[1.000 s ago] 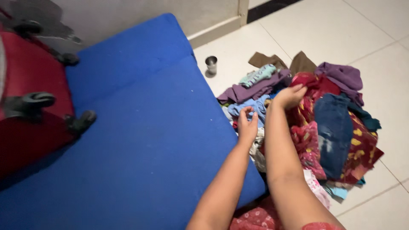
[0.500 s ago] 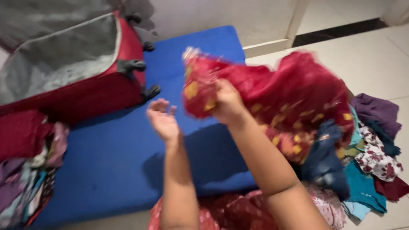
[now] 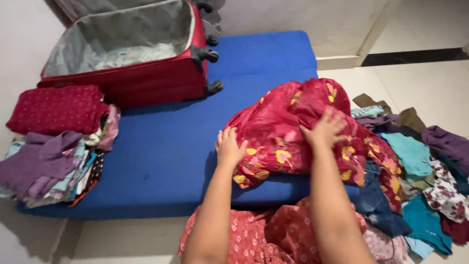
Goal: The person folds several garments on a blue mat, including a red patterned cloth, a purple top, a floral dress, jeans, and a light blue shirt. Folded items are stacked on the left side of the mat, and one item is placed into an open red suitcase.
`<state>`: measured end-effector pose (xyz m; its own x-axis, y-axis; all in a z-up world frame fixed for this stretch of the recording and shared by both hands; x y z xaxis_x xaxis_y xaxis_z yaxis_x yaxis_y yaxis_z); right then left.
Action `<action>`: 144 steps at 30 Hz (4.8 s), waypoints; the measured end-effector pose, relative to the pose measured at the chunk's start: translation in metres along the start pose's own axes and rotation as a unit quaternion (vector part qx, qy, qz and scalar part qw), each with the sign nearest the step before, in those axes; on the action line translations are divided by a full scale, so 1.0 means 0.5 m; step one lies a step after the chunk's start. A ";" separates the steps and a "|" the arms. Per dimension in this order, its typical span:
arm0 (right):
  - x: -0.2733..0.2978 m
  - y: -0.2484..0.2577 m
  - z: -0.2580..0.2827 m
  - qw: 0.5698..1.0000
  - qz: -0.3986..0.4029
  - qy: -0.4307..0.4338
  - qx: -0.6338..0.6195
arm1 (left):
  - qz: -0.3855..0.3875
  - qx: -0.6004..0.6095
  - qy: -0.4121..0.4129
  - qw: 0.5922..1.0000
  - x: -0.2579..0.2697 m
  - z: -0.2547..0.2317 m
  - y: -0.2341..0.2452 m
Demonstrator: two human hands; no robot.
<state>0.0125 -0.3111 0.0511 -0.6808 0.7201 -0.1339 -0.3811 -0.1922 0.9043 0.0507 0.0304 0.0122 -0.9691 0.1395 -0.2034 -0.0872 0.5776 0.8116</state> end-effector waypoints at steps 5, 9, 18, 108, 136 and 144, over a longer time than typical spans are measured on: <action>-0.054 -0.154 -0.094 0.998 -0.021 -0.056 0.034 | 0.043 -0.028 0.066 0.997 0.023 0.032 0.039; -0.101 -0.221 -0.109 0.986 -0.081 -0.104 -0.107 | -0.023 0.009 0.069 0.997 0.025 0.066 0.067; 0.011 -0.244 0.161 0.555 0.306 -0.021 -0.773 | 0.084 0.603 0.259 0.750 0.001 0.084 0.043; 0.286 -0.052 0.296 0.849 -0.032 0.517 -0.107 | 0.231 0.072 0.237 0.941 -0.006 0.101 -0.102; 0.035 -0.084 0.066 0.942 0.137 0.293 0.087 | 0.031 0.521 0.207 0.827 -0.011 0.225 0.073; 0.013 -0.092 0.033 0.948 0.287 0.119 -0.070 | 0.010 0.504 0.204 0.839 -0.007 0.244 0.068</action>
<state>0.0361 -0.2867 0.0155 -0.9163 0.3030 0.2619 0.0273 -0.6051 0.7957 0.0794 0.1476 -0.0263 -0.9842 -0.0115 0.1765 -0.0305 0.9940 -0.1053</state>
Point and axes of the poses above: each hand's wrist, its own x-axis away from the middle knuckle, its own y-axis out of the back of the hand, z = x × y, the point moved 6 cm from there along -x, towards the middle knuckle, and after that the axes turned 2 degrees about -y, right-handed, at the moved point
